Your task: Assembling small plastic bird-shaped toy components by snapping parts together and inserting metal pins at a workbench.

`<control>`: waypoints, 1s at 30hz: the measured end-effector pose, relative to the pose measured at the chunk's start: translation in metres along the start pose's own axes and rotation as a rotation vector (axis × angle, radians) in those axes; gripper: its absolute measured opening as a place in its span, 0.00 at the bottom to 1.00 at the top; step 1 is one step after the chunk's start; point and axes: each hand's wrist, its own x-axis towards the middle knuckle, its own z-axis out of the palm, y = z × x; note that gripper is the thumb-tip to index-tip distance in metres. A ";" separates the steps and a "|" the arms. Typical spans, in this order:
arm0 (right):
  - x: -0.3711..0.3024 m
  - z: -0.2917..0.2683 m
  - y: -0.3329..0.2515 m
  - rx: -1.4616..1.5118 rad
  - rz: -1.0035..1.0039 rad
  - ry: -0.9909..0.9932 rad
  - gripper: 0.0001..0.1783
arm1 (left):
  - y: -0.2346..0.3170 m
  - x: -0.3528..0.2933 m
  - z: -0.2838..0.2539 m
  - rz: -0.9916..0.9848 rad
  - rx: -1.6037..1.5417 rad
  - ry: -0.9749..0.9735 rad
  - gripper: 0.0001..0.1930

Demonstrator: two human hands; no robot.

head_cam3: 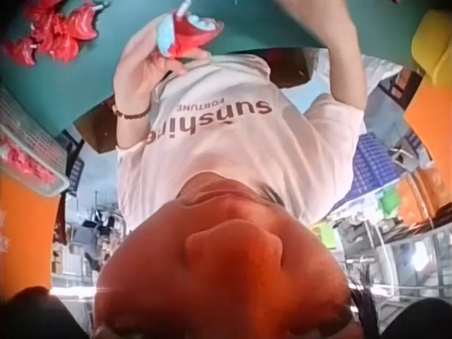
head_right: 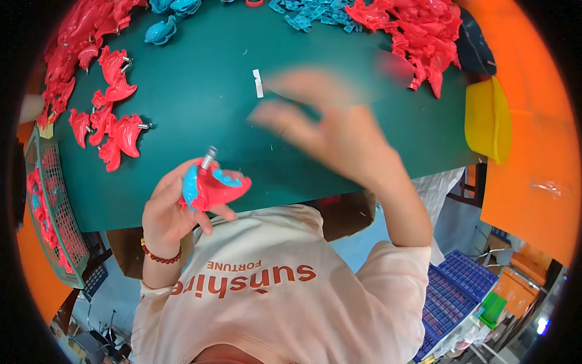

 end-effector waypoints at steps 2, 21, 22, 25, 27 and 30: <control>-0.008 -0.018 0.038 -0.844 0.121 0.335 0.17 | -0.006 0.002 0.008 0.134 -0.150 0.136 0.29; -0.006 0.018 -0.024 0.666 0.321 -0.148 0.08 | -0.018 0.019 0.026 0.165 -0.005 -0.007 0.25; -0.007 0.026 -0.025 0.661 0.235 -0.055 0.09 | -0.018 0.019 0.027 0.200 -0.006 0.051 0.26; -0.013 0.032 -0.037 0.681 0.320 -0.023 0.11 | -0.021 0.014 0.018 0.211 -0.134 0.088 0.26; -0.019 0.032 -0.032 0.655 0.249 -0.035 0.16 | -0.022 0.012 0.011 0.194 -0.296 0.128 0.26; -0.020 0.027 -0.036 0.538 0.052 -0.142 0.37 | -0.018 0.007 0.004 0.136 -0.596 0.102 0.24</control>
